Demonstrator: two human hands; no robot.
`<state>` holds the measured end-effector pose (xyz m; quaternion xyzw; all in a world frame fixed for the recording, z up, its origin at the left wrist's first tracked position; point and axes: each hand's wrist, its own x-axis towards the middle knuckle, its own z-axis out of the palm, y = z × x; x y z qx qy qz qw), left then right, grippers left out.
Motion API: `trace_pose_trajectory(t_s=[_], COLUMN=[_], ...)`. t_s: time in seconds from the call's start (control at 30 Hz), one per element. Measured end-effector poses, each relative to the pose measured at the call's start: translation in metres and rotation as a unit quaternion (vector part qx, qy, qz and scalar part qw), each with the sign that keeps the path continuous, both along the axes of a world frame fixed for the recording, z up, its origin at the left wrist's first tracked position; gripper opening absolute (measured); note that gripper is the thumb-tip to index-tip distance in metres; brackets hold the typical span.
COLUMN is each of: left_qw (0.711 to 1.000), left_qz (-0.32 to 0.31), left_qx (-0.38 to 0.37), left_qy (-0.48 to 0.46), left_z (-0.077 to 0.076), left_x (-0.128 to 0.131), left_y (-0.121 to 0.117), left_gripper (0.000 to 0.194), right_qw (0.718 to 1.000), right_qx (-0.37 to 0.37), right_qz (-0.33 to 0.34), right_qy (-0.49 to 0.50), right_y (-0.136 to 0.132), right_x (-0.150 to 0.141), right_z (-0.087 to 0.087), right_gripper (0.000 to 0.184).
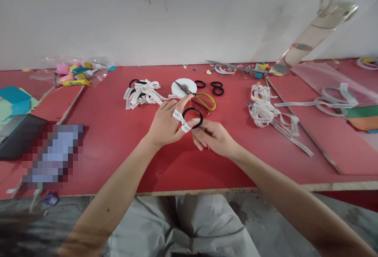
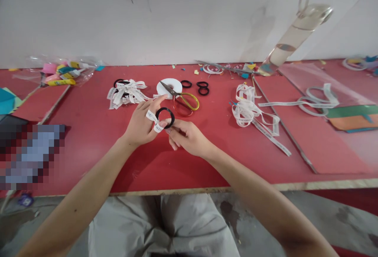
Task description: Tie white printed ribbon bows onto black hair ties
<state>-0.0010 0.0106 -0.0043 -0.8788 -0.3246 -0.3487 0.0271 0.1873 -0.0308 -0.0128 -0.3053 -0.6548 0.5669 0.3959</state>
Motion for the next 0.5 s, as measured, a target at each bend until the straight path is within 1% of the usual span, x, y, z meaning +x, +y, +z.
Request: trace_pose_trajectory(t_s=[0.1, 0.23, 0.37, 0.5], left_qw=[1.0, 0.999, 0.999, 0.998], left_qz=[-0.001, -0.028, -0.041, -0.045], left_qx=[0.01, 0.03, 0.017, -0.003], left_qy=[-0.023, -0.023, -0.027, -0.036], left_z=[0.001, 0.002, 0.003, 0.005], left_x=[0.005, 0.009, 0.012, 0.014], left_y=[-0.003, -0.009, -0.016, -0.022], left_gripper=[0.059, 0.06, 0.066, 0.07], right_qw=[1.0, 0.998, 0.997, 0.989], right_qx=[0.023, 0.052, 0.072, 0.117], right_qz=[-0.01, -0.034, 0.004, -0.012], right_qy=[-0.016, -0.03, -0.028, -0.09], right_y=[0.002, 0.001, -0.004, -0.008], right_x=[-0.003, -0.005, -0.003, 0.003], right_z=[-0.001, -0.004, -0.005, -0.002], right_gripper=[0.023, 0.013, 0.017, 0.009])
